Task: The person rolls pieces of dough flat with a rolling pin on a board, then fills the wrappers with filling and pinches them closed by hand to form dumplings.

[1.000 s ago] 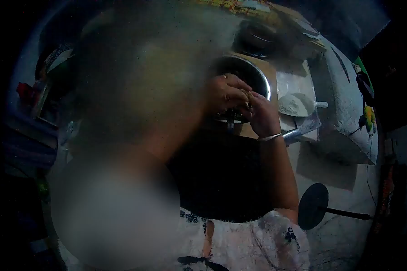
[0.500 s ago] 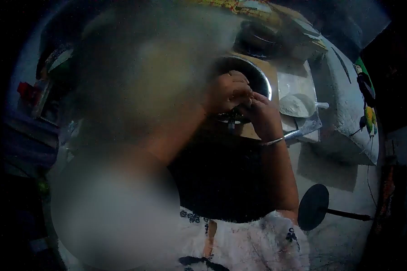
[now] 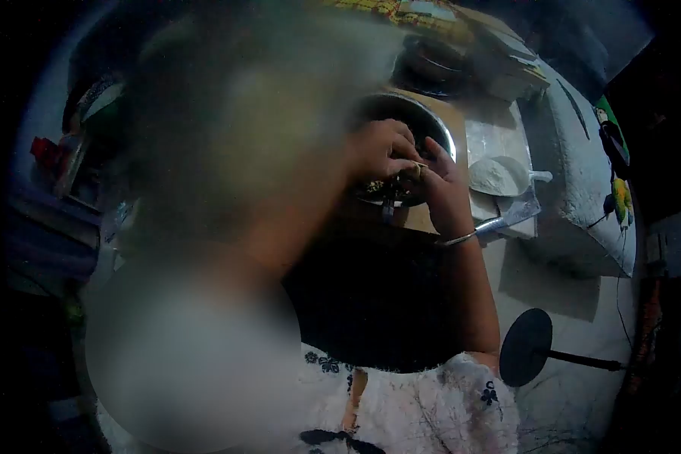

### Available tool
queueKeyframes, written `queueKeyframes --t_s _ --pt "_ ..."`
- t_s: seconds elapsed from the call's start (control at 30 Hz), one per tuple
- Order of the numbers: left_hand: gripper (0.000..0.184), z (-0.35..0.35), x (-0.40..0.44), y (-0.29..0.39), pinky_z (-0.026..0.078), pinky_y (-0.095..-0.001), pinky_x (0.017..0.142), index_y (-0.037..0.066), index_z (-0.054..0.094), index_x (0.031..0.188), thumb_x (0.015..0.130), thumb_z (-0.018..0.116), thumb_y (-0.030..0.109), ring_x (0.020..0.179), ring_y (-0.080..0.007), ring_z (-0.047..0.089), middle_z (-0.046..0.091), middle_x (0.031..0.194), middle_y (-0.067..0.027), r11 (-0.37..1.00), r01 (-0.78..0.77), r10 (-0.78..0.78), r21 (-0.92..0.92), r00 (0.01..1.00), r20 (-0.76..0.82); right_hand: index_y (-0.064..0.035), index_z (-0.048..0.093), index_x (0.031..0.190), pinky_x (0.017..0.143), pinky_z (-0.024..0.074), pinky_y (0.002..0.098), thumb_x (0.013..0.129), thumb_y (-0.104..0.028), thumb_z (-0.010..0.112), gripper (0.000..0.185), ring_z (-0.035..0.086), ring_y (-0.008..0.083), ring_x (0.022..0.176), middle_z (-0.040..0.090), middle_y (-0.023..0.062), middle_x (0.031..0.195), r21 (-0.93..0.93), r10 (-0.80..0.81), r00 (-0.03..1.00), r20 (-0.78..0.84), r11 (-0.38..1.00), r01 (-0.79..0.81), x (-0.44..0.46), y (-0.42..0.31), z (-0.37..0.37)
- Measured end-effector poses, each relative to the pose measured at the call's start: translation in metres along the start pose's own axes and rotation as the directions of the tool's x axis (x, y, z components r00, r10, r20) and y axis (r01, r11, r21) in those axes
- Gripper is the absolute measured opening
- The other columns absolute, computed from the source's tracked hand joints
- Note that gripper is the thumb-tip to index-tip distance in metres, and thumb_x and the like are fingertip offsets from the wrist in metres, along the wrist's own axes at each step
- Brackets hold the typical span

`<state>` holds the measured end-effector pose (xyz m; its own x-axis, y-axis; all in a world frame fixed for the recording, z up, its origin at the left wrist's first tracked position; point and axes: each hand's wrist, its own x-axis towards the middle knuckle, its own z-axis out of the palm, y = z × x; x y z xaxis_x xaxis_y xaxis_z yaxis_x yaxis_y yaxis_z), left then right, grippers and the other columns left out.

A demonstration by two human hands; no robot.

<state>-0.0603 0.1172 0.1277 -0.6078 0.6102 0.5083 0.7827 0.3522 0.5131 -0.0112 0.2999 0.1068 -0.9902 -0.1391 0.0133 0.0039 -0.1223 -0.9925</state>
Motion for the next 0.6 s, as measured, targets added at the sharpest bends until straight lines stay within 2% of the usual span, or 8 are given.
queueKeyframes --t_s 0.1,0.17,0.3,0.4,0.47,0.6 --pt "0.013 0.000 0.002 -0.005 0.051 -0.0351 0.075 0.010 0.073 0.086 0.074 0.075 0.014 0.088 -0.0246 0.061 0.064 0.093 -0.0079 1.000 0.002 -0.002 -0.009 1.000 0.029 -0.0011 0.036 0.139 0.088 0.0469 0.0274 0.087 -0.002 0.048 0.053 0.057 0.0183 0.105 0.059 0.0155 0.119 0.022 -0.009 1.000 0.011 1.000 0.009 -0.002 -0.001 0.001" --pt "0.012 0.000 0.003 -0.007 0.051 -0.0350 0.072 0.009 0.073 0.083 0.072 0.076 0.014 0.086 -0.0245 0.062 0.064 0.090 -0.0075 0.999 0.030 -0.027 -0.041 0.998 0.058 -0.0015 0.036 0.139 0.088 0.0467 0.0280 0.086 -0.001 0.047 0.054 0.057 0.0185 0.105 0.059 0.0158 0.120 -0.065 -0.021 1.000 -0.011 0.998 0.020 -0.004 -0.004 0.004" --pt "0.013 0.001 0.004 -0.010 0.051 -0.0352 0.069 0.008 0.072 0.079 0.070 0.078 0.014 0.083 -0.0243 0.063 0.064 0.086 -0.0068 1.000 -0.012 0.012 -0.004 0.999 0.036 -0.0014 0.035 0.140 0.089 0.0465 0.0281 0.086 -0.001 0.046 0.055 0.057 0.0189 0.105 0.058 0.0156 0.121 -0.087 -0.046 0.999 -0.013 0.995 0.045 -0.003 0.000 0.005" --pt "0.012 0.000 0.002 -0.006 0.051 -0.0349 0.066 0.007 0.070 0.075 0.068 0.079 0.013 0.079 -0.0238 0.063 0.064 0.083 -0.0068 1.000 -0.026 0.026 0.004 1.000 -0.006 -0.0019 0.034 0.140 0.088 0.0470 0.0286 0.086 0.000 0.046 0.056 0.058 0.0191 0.103 0.059 0.0148 0.121 -0.042 -0.026 1.000 -0.002 0.999 0.025 -0.005 -0.002 0.004" --pt "0.012 0.002 0.001 -0.008 0.051 -0.0346 0.065 0.007 0.069 0.074 0.068 0.078 0.012 0.076 -0.0243 0.062 0.064 0.083 -0.0075 0.994 -0.109 0.109 -0.004 0.989 -0.098 -0.0023 0.033 0.141 0.088 0.0478 0.0295 0.086 -0.001 0.048 0.057 0.059 0.0197 0.103 0.058 0.0142 0.121 0.079 -0.011 0.999 0.032 0.997 0.008 -0.006 -0.002 0.004" --pt "0.013 0.001 0.000 -0.007 0.051 -0.0347 0.064 0.008 0.070 0.079 0.069 0.077 0.013 0.075 -0.0239 0.063 0.064 0.081 -0.0070 0.996 -0.070 0.072 0.047 0.996 -0.056 -0.0011 0.031 0.141 0.089 0.0482 0.0304 0.087 -0.002 0.050 0.057 0.058 0.0202 0.106 0.058 0.0148 0.122 0.148 0.060 0.997 0.046 0.987 -0.066 -0.007 -0.007 0.005"
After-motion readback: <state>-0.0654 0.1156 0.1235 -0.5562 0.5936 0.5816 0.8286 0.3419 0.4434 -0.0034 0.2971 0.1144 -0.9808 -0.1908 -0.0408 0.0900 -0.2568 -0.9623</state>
